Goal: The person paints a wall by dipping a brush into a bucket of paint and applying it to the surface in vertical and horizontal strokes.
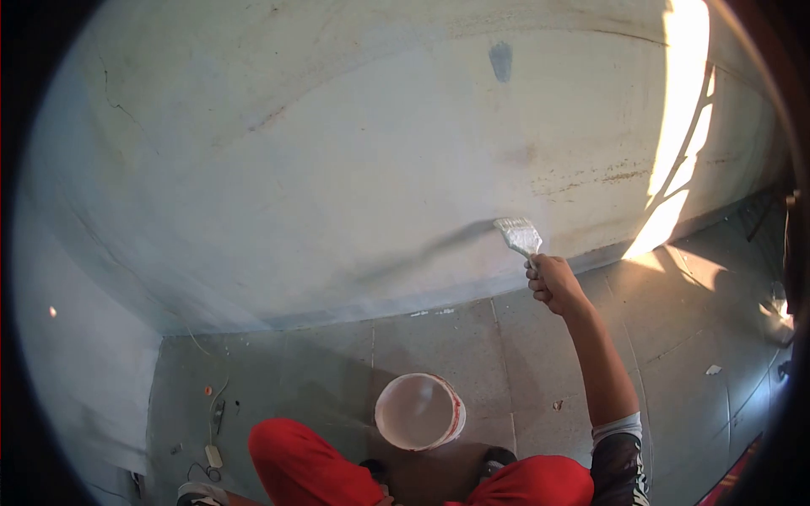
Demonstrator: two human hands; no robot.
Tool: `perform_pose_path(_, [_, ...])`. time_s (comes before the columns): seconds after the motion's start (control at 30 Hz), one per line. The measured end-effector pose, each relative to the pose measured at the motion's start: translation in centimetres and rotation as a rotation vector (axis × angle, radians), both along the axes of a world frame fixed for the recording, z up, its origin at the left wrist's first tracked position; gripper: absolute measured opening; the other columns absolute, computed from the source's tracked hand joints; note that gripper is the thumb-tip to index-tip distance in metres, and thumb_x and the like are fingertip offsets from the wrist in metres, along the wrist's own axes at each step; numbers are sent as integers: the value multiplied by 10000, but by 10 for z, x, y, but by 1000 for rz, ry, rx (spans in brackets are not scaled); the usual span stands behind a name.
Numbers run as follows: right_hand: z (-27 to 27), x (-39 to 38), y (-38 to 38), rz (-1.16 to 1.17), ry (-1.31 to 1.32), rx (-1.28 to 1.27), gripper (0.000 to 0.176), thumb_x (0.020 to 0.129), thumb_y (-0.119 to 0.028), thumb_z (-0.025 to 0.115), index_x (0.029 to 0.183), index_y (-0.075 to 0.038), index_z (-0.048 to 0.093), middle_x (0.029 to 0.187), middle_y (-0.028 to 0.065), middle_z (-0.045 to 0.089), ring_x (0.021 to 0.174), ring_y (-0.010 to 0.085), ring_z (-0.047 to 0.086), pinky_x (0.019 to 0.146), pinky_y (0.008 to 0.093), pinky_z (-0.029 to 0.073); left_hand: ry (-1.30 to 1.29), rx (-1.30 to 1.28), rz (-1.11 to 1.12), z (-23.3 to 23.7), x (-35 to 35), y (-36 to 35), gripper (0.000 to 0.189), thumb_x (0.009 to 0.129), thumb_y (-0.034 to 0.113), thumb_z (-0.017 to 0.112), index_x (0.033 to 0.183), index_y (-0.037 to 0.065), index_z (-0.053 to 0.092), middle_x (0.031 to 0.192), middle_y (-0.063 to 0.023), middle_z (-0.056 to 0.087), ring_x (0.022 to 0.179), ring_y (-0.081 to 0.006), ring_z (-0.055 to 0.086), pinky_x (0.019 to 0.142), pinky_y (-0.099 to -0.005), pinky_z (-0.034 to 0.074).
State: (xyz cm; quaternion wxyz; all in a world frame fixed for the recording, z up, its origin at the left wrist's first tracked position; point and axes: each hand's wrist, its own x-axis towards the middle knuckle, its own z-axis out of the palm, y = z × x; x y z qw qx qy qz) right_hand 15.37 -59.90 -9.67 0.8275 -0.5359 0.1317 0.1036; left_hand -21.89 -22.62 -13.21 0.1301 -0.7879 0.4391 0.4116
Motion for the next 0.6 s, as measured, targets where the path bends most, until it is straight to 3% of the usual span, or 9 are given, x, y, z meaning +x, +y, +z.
perform_pose_path(0.13, [1, -3, 10, 35, 14, -27, 181, 983, -198, 472, 885, -50, 509, 689, -17, 449, 471, 36, 329, 365, 209, 230, -5, -133, 93, -21, 6, 0, 371, 919, 367, 475, 1118, 112, 654, 1081, -118, 637, 1041, -294, 541, 994, -516, 322])
perform_pose_path(0.3, [1, -8, 7, 77, 11, -55, 181, 977, -191, 480, 876, -42, 508, 699, -7, 469, 490, 46, 352, 386, 215, 257, 21, -245, 215, 60, 56, -30, 253, 895, 322, 528, 966, 112, 648, 909, -105, 635, 895, -286, 589, 871, -489, 370])
perform_pose_path(0.43, [-5, -2, 5, 91, 7, -14, 183, 981, -196, 484, 879, -46, 509, 699, -6, 468, 488, 44, 351, 380, 214, 246, -73, -323, 207, 14, 38, -10, 237, 885, 331, 552, 933, 112, 633, 884, -93, 636, 832, -293, 597, 844, -499, 378])
perform_pose_path(0.53, [-10, -2, 3, 80, 28, 11, 187, 984, -205, 487, 881, -50, 509, 696, -6, 465, 486, 44, 351, 376, 212, 236, 33, -113, 129, -4, 12, 15, 249, 892, 340, 552, 939, 111, 636, 890, -96, 634, 862, -284, 589, 865, -495, 374])
perform_pose_path(0.6, [-11, 0, 2, 94, 34, -2, 187, 984, -208, 486, 879, -54, 508, 691, -6, 465, 487, 45, 354, 378, 210, 236, -226, -470, 23, -25, -5, 39, 241, 890, 332, 564, 972, 115, 632, 928, -105, 628, 903, -276, 574, 881, -490, 368])
